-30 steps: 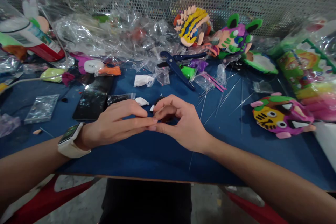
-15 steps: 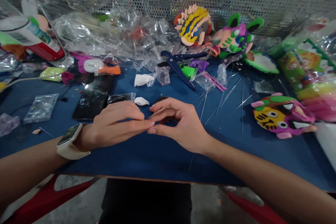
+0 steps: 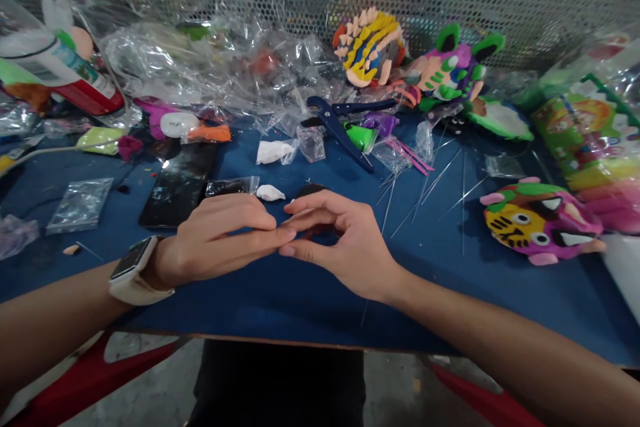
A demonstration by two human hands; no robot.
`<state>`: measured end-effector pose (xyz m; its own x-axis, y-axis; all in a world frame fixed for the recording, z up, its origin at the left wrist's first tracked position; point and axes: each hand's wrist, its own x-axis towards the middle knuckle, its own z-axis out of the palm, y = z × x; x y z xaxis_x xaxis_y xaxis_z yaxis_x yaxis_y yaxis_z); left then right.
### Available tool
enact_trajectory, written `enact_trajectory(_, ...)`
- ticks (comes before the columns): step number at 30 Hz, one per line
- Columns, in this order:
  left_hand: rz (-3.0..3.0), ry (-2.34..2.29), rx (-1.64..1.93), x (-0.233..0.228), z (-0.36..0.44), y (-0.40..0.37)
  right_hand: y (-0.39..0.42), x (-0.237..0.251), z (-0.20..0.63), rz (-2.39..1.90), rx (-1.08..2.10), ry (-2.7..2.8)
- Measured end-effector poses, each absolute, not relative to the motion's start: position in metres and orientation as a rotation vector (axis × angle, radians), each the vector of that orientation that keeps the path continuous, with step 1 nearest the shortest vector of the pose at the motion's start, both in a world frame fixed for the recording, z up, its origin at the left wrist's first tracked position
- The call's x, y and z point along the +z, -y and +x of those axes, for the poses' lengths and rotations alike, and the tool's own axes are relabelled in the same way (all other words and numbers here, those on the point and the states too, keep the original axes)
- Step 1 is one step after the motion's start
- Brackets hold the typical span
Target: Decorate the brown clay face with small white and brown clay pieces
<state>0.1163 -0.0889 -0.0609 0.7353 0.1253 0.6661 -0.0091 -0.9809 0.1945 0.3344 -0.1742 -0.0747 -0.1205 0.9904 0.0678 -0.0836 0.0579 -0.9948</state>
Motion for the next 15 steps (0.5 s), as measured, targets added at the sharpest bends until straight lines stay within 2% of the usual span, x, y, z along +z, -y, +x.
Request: enact_trajectory(15, 2.773, -0.164, 1.045, -0.0579, 0.1146, 0.0898, 0.1752, -0.0749, 0.3351, -1.099, 1.192, 1.322)
